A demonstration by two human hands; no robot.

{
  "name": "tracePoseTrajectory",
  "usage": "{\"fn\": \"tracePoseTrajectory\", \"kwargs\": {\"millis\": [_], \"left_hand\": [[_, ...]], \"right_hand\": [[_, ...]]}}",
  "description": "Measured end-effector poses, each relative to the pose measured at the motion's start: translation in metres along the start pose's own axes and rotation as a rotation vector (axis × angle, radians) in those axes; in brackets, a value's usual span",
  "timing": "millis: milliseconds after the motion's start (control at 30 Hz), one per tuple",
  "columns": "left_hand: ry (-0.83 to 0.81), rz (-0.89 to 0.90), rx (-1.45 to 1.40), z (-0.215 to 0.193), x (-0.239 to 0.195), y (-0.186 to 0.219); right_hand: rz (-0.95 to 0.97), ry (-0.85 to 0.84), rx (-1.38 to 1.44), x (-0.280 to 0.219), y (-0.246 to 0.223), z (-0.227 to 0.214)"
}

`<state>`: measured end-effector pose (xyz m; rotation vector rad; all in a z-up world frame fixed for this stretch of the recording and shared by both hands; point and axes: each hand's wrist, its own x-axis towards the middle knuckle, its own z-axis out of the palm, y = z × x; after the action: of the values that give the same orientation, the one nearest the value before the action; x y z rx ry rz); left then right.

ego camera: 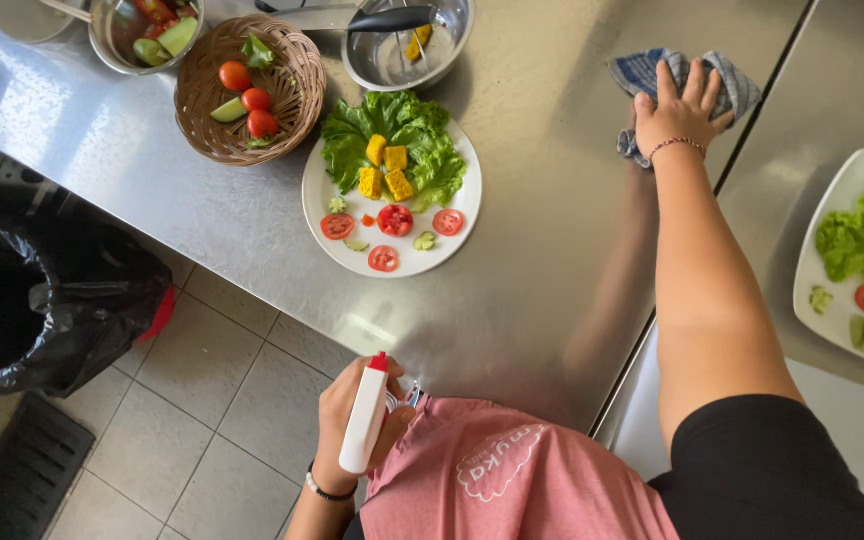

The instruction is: The person cleans a stainless steel countertop by spraying a liquid from a bottle and wiping the surface with a cloth, moving items like bowls, baskets, and plates aside to reach different areas.

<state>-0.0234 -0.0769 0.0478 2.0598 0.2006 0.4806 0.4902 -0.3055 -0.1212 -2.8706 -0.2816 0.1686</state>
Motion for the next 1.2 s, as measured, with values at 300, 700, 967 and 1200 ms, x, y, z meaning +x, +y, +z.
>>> {"fn": "tracePoseTrajectory", "kwargs": {"millis": [300, 700, 967, 1200], "left_hand": [[0.069, -0.023, 0.016, 0.013, -0.003, 0.007], [-0.043, 0.002, 0.063, -0.007, 0.006, 0.002], [-0.005, 0.084, 0.065, -0.053, -0.035, -0.016], [0.027, 0.047, -0.025, -0.145, -0.091, -0.041]], "right_hand": [[-0.616, -0.073, -0.064, -0.055, -0.115, 0.033], [-0.857, -0.192, -0.172, -0.242, -0.002, 0.015], [-0.362, 0.008, -0.069, -0.231, -0.037, 0.021], [-0.794, -0.055, -0.057, -0.406, -0.215, 0.084]]}}
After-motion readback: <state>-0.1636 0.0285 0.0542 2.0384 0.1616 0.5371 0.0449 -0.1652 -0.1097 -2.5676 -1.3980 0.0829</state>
